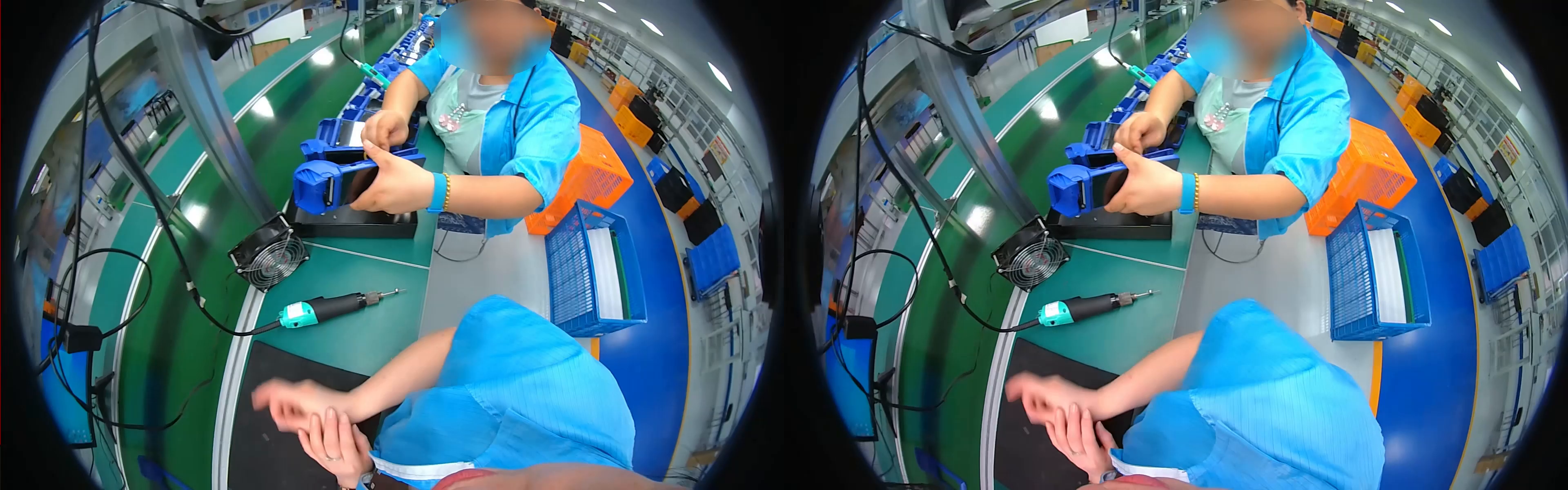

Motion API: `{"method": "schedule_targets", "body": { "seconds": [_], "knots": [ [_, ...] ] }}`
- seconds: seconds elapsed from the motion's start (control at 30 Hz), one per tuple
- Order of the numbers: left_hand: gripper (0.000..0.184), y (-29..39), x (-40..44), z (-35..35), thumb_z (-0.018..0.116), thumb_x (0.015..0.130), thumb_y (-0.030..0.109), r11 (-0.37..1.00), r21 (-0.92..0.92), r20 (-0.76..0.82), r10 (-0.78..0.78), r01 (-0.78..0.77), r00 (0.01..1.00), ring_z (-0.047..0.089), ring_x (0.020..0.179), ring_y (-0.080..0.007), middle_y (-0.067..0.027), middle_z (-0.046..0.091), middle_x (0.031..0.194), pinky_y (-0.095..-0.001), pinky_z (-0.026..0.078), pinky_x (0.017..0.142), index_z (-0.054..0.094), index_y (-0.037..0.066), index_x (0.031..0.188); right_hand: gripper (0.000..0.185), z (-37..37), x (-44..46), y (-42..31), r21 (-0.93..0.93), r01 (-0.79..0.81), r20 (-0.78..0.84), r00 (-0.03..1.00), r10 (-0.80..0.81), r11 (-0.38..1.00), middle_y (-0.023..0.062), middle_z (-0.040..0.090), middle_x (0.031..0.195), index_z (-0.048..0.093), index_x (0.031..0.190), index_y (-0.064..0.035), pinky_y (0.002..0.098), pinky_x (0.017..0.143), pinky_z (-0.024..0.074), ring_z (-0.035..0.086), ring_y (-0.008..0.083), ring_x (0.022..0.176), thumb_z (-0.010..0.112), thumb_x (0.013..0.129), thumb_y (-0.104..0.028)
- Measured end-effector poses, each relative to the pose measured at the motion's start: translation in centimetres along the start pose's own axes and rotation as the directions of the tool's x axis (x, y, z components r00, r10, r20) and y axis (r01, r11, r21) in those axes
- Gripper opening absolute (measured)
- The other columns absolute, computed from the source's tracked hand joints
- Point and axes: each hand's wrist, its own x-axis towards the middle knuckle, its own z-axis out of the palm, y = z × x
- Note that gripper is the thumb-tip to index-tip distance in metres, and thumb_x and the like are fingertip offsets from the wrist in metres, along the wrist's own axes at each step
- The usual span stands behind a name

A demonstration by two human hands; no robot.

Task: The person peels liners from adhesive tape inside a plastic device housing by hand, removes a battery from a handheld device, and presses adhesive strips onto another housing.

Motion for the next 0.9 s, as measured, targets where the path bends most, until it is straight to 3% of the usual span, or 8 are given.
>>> {"method": "schedule_targets", "body": {
  "seconds": [0.1,0.17,0.23,0.27,0.37,0.53,0.67,0.9],
  "knots": [
    [0.026,-0.1,0.0,0.6,0.059,0.083,0.008,0.949,-0.264,-0.061,-0.197,0.174,0.979,0.058,0.099,-0.0384,-0.0161,0.059,0.115,-0.0474,0.048,0.084,0.06,0.001,0.108,0.033,-4.0,2.4,-4.4,0.217,0.38,-0.569,0.798,-0.2,0.899,0.0064,0.053,0.094,0.045,0.118,-0.0073,0.0229,0.06,0.0445,0.051,0.0077,0.07,0.054,0.087,-0.002],
    [0.024,-0.1,0.5,0.3,0.06,0.082,0.007,0.919,-0.271,0.069,-0.279,0.287,0.958,0.06,0.093,-0.0364,-0.0164,0.06,0.109,-0.0454,0.049,0.079,0.059,-0.002,0.105,0.035,-6.3,2.6,-5.2,0.222,0.378,-0.558,0.805,-0.201,0.899,0.0067,0.053,0.094,0.042,0.121,-0.0061,0.0252,0.06,0.0443,0.05,0.0093,0.07,0.052,0.088,-0.001],
    [0.025,-0.6,0.5,0.7,0.061,0.079,0.004,0.869,-0.32,0.384,-0.246,0.378,0.89,0.06,0.088,-0.0331,-0.0166,0.062,0.102,-0.0457,0.049,0.076,0.06,-0.004,0.103,0.015,-6.0,0.8,-8.0,0.236,0.425,-0.163,0.904,-0.396,0.874,0.0073,0.055,0.093,0.056,0.102,-0.0027,0.0276,0.064,0.0451,0.054,0.0157,0.075,0.054,0.087,-0.007],
    [0.027,-0.9,-0.5,1.2,0.063,0.075,0.002,0.952,-0.201,0.353,-0.151,0.232,0.923,0.06,0.083,-0.0307,-0.0151,0.062,0.096,-0.0442,0.048,0.075,0.061,-0.003,0.102,0.012,-6.2,1.7,-10.2,0.217,0.644,0.194,0.708,-0.679,0.733,0.0069,0.057,0.086,0.061,0.083,-0.0046,0.0321,0.066,0.0464,0.056,0.02,0.075,0.053,0.087,-0.012],
    [0.027,-0.5,1.9,0.2,0.064,0.072,0.0,0.836,-0.388,0.375,-0.241,0.388,0.895,0.056,0.089,-0.0298,-0.012,0.061,0.098,-0.04,0.046,0.08,0.063,0.0,0.099,0.033,-6.0,1.6,-15.3,0.413,0.519,0.891,-0.062,-0.449,0.748,0.0184,0.061,0.097,0.059,0.088,-0.0047,0.0463,0.092,0.0465,0.059,0.0352,0.098,0.055,0.089,-0.038],
    [0.027,-1.1,0.2,1.3,0.064,0.072,0.0,0.863,-0.375,0.362,-0.2,0.338,0.911,0.056,0.09,-0.0293,-0.0107,0.061,0.1,-0.0389,0.046,0.08,0.063,0.0,0.099,0.023,-4.8,1.7,-18.0,0.728,0.384,0.643,-0.096,-0.76,0.568,0.0034,0.057,0.082,0.065,0.094,-0.0122,0.0349,0.059,0.0432,0.055,0.0239,0.067,0.043,0.091,-0.016],
    [0.027,-0.9,0.8,0.7,0.064,0.072,0.001,0.858,-0.355,0.384,-0.229,0.372,0.895,0.057,0.09,-0.0284,-0.01,0.062,0.099,-0.0383,0.047,0.08,0.063,0.001,0.099,0.022,-4.2,-1.1,-17.3,0.943,0.147,0.296,0.044,-0.954,0.299,0.004,0.06,0.091,0.062,0.104,-0.0133,0.0337,0.06,0.0444,0.056,0.0231,0.071,0.046,0.091,-0.019],
    [0.027,-1.0,0.6,0.9,0.064,0.071,0.0,0.866,-0.351,0.376,-0.22,0.358,0.9,0.057,0.089,-0.0279,-0.0096,0.062,0.099,-0.0378,0.047,0.08,0.064,0.002,0.098,0.037,-3.5,0.2,-17.3,0.794,-0.485,0.311,-0.194,-0.93,0.366,0.0124,0.062,0.113,0.059,0.119,-0.0181,0.0366,0.078,0.0485,0.06,0.0318,0.094,0.062,0.086,-0.034]
  ]
}}
